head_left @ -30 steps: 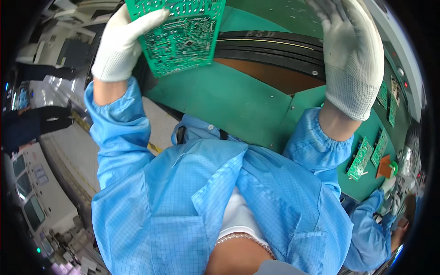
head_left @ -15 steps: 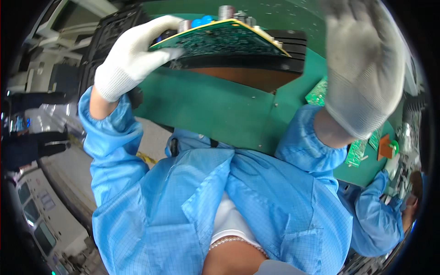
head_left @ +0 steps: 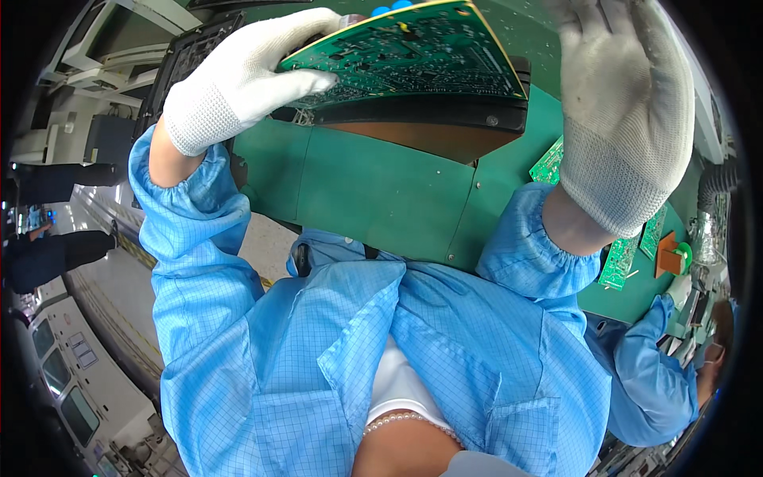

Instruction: Organizing and inspecting printed circuit boards on an electronics assembly line.

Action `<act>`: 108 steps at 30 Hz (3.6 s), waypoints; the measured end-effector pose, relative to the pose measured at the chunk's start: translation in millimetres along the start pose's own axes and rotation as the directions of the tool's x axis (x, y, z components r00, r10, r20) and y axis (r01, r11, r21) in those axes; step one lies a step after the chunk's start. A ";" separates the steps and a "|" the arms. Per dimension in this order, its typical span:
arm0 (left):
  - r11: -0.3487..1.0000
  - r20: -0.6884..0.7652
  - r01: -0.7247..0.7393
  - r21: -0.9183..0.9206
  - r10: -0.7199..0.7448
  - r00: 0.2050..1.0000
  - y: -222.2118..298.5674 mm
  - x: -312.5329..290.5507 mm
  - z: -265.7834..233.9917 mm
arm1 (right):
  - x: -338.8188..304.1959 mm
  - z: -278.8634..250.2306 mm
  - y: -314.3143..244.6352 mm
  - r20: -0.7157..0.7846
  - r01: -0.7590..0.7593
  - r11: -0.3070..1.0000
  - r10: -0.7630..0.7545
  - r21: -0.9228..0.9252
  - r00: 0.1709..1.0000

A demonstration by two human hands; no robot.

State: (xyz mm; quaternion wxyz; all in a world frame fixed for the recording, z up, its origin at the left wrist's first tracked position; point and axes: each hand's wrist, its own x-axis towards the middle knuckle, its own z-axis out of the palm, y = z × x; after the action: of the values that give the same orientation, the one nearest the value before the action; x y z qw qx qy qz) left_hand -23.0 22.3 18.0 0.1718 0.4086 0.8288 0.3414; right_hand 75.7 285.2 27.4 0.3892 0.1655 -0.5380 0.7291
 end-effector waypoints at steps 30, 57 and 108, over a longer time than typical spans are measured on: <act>0.955 -0.902 0.217 0.200 0.093 0.422 18.6 -90.6 67.1 | 6.3 12.1 -8.1 0.351 0.085 0.884 0.093 -0.460 0.932; 0.578 -0.459 -0.136 -0.805 -0.460 0.760 -78.9 -66.3 150.1 | 112.0 69.8 40.0 0.673 0.670 0.437 0.729 -0.601 0.128; 0.603 -0.727 -0.421 -0.677 -0.460 0.510 -85.2 91.3 66.5 | 134.2 -44.4 91.3 0.642 0.712 -0.072 0.378 -0.698 0.667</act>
State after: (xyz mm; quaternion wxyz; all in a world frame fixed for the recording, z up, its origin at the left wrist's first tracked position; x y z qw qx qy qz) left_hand -88.6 86.3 -89.8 -0.0954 0.0489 0.5567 0.8238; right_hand -70.7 367.2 39.9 0.2421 0.1712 -0.9504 -0.0942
